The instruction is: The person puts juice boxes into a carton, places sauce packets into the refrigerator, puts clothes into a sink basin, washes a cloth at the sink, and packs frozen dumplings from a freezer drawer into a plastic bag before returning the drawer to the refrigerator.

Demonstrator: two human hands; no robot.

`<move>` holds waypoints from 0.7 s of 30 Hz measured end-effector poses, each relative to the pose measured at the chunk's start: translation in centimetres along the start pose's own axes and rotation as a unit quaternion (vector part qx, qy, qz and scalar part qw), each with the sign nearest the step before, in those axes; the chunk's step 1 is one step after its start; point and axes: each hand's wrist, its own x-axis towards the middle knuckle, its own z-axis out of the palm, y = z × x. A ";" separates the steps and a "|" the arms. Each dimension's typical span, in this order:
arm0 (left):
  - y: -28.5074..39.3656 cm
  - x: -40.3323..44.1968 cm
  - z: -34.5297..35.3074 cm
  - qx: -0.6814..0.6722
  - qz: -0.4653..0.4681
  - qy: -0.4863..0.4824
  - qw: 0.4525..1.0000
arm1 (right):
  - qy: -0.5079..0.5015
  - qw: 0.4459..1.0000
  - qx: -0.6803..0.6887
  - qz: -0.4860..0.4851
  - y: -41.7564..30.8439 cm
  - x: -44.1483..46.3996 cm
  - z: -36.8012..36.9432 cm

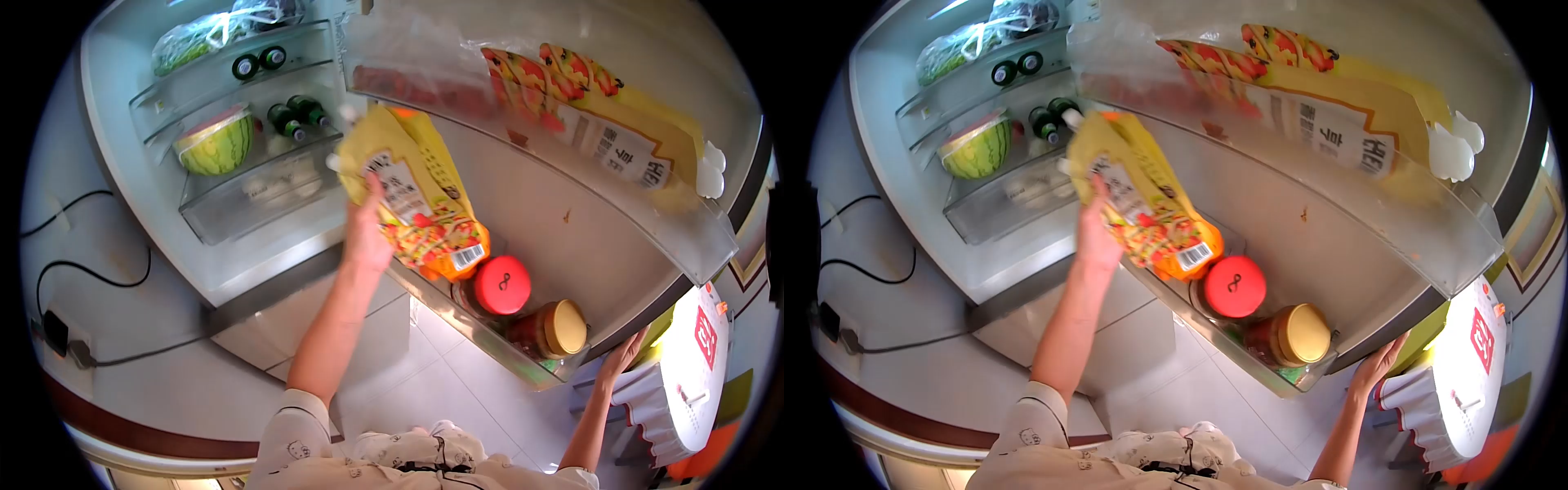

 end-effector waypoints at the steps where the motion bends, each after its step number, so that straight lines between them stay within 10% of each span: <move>1: -1.4 0.7 -0.5 -0.013 -0.054 0.021 0.998 | 0.004 1.000 -0.002 -0.003 0.6 0.2 0.4; 6: -6.9 3.0 -0.9 -0.011 -0.162 0.071 0.984 | 0.022 0.999 -0.021 0.011 1.3 1.4 1.5; 14: -5.2 4.1 -3.3 0.416 -0.030 -0.055 0.907 | 0.055 0.998 -0.027 0.004 3.4 2.0 1.7; 17: -3.6 2.7 -3.5 0.602 0.142 -0.120 0.777 | 0.061 0.998 -0.018 0.022 2.8 1.6 1.4; 18: -2.7 1.8 -3.3 0.683 0.052 -0.066 0.726 | 0.074 0.996 -0.009 0.038 2.7 1.3 1.3; 21: -1.6 0.0 -2.8 0.718 0.179 0.030 0.672 | 0.101 0.992 0.022 0.066 1.7 -0.1 1.3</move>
